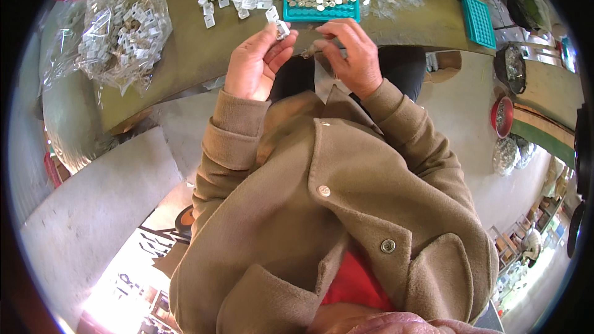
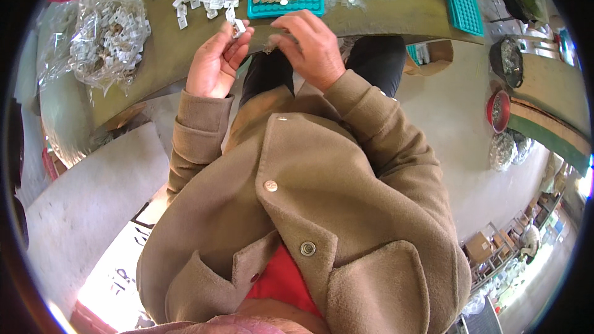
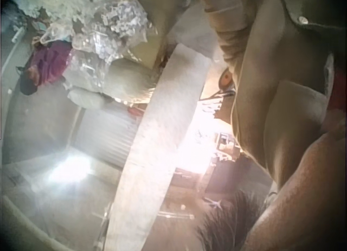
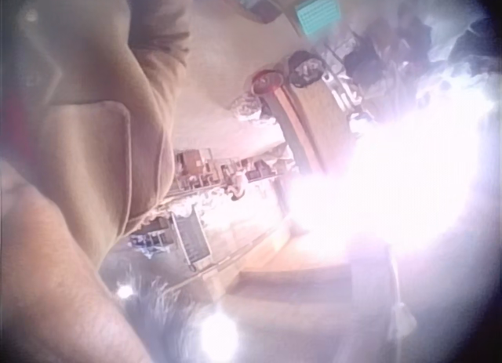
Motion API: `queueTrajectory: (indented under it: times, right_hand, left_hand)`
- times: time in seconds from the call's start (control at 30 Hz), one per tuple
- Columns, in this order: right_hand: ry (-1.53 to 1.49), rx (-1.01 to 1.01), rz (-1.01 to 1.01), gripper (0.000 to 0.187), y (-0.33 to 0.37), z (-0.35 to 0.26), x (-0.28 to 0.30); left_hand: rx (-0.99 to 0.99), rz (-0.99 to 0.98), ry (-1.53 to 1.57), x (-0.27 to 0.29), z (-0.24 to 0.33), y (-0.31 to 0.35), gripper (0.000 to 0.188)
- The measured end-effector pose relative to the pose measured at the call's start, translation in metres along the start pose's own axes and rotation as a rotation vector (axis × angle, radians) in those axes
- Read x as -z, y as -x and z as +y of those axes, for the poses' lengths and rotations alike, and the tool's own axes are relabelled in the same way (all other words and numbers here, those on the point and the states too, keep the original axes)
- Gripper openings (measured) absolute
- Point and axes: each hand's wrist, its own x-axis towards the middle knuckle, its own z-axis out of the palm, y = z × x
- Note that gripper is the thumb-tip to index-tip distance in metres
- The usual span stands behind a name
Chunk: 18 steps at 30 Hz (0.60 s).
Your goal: The person repeatedly picks small white LED modules and metal contacts from a table, inserts the contacts into the modules, and tests each assembly by pressing it to light a red LED. Completed units are placed into a teal tray. The process is repeated for multiple units.
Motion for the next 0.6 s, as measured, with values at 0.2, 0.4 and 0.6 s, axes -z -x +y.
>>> queueTrajectory:
  times: [0.2, 0.4, 0.6]
  right_hand:
    - [0.213, -0.118, 0.073, 0.005, -0.022, 0.035, 0.021]
    - [0.308, -0.042, 0.009, 0.005, -0.034, 0.052, 0.009]
    - [0.433, 0.076, -0.031, 0.002, -0.032, 0.053, 0.003]
  left_hand:
    - [-0.077, -0.005, -0.307, -0.011, -0.023, -0.003, 0.015]
    - [0.010, -0.080, -0.316, -0.013, -0.041, -0.009, 0.017]
    - [0.054, -0.029, -0.280, -0.011, -0.039, -0.012, 0.019]
